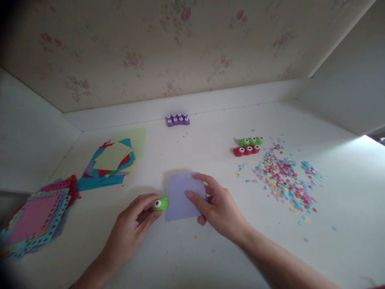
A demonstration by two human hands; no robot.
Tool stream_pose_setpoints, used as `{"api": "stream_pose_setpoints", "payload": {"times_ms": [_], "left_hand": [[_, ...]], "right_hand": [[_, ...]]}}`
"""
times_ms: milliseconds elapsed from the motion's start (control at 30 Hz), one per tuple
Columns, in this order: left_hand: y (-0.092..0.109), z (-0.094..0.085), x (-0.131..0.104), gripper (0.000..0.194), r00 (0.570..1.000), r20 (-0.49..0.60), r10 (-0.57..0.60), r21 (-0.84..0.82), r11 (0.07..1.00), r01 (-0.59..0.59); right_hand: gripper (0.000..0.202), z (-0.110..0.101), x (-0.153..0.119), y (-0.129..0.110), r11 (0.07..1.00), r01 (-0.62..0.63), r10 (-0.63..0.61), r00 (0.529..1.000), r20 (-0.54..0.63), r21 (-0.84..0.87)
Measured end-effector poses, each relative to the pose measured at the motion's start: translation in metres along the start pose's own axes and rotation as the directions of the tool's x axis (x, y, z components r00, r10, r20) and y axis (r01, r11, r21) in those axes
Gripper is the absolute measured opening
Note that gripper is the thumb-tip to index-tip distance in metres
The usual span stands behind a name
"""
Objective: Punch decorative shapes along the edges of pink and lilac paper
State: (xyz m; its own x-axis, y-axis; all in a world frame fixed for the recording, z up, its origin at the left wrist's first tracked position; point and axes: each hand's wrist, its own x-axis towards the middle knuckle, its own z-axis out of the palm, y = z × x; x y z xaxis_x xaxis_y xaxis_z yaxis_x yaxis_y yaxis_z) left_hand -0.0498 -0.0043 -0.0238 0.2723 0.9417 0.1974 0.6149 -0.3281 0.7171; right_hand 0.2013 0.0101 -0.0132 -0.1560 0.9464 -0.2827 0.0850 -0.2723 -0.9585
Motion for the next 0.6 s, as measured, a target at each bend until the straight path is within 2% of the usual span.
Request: {"api": "stream_pose_setpoints", "payload": {"times_ms": [67,133,233,300,367,467,533,600], "left_hand": [[0.002,0.001,0.0,0.024,0.999,0.01,0.035,0.042,0.998,-0.035],[0.005,0.001,0.0,0.025,0.995,0.029,0.092,0.105,0.99,-0.094],[0.008,0.002,0.0,0.025,0.981,0.072,0.182,0.191,0.962,-0.193],[0.01,0.003,0.0,0.023,0.973,0.079,0.217,0.222,0.948,-0.229],[0.01,0.003,0.0,0.024,0.972,0.06,0.228,0.241,0.941,-0.236],[0.011,0.002,-0.002,0.025,0.975,0.044,0.216,0.248,0.943,-0.22],[0.013,0.001,-0.004,0.025,0.98,0.05,0.195,0.241,0.949,-0.201],[0.014,0.0,-0.004,0.023,0.982,0.063,0.176,0.228,0.956,-0.186]], "right_hand": [[0.054,0.0,0.0,0.001,0.995,0.023,-0.025,1.0,-0.012,-0.098],[0.051,0.0,-0.001,0.001,0.947,0.088,-0.1,0.995,-0.025,-0.308],[0.041,-0.002,-0.003,0.001,0.749,0.265,-0.306,0.951,0.038,-0.607],[0.038,-0.004,-0.004,0.002,0.619,0.358,-0.427,0.9,0.082,-0.699],[0.039,-0.007,-0.006,0.002,0.521,0.39,-0.507,0.857,0.093,-0.759],[0.038,-0.01,-0.008,0.001,0.381,0.451,-0.534,0.82,0.206,-0.807],[0.039,-0.01,-0.008,0.0,0.291,0.523,-0.49,0.801,0.344,-0.801],[0.042,-0.009,-0.008,-0.001,0.239,0.558,-0.428,0.795,0.43,-0.794]]}}
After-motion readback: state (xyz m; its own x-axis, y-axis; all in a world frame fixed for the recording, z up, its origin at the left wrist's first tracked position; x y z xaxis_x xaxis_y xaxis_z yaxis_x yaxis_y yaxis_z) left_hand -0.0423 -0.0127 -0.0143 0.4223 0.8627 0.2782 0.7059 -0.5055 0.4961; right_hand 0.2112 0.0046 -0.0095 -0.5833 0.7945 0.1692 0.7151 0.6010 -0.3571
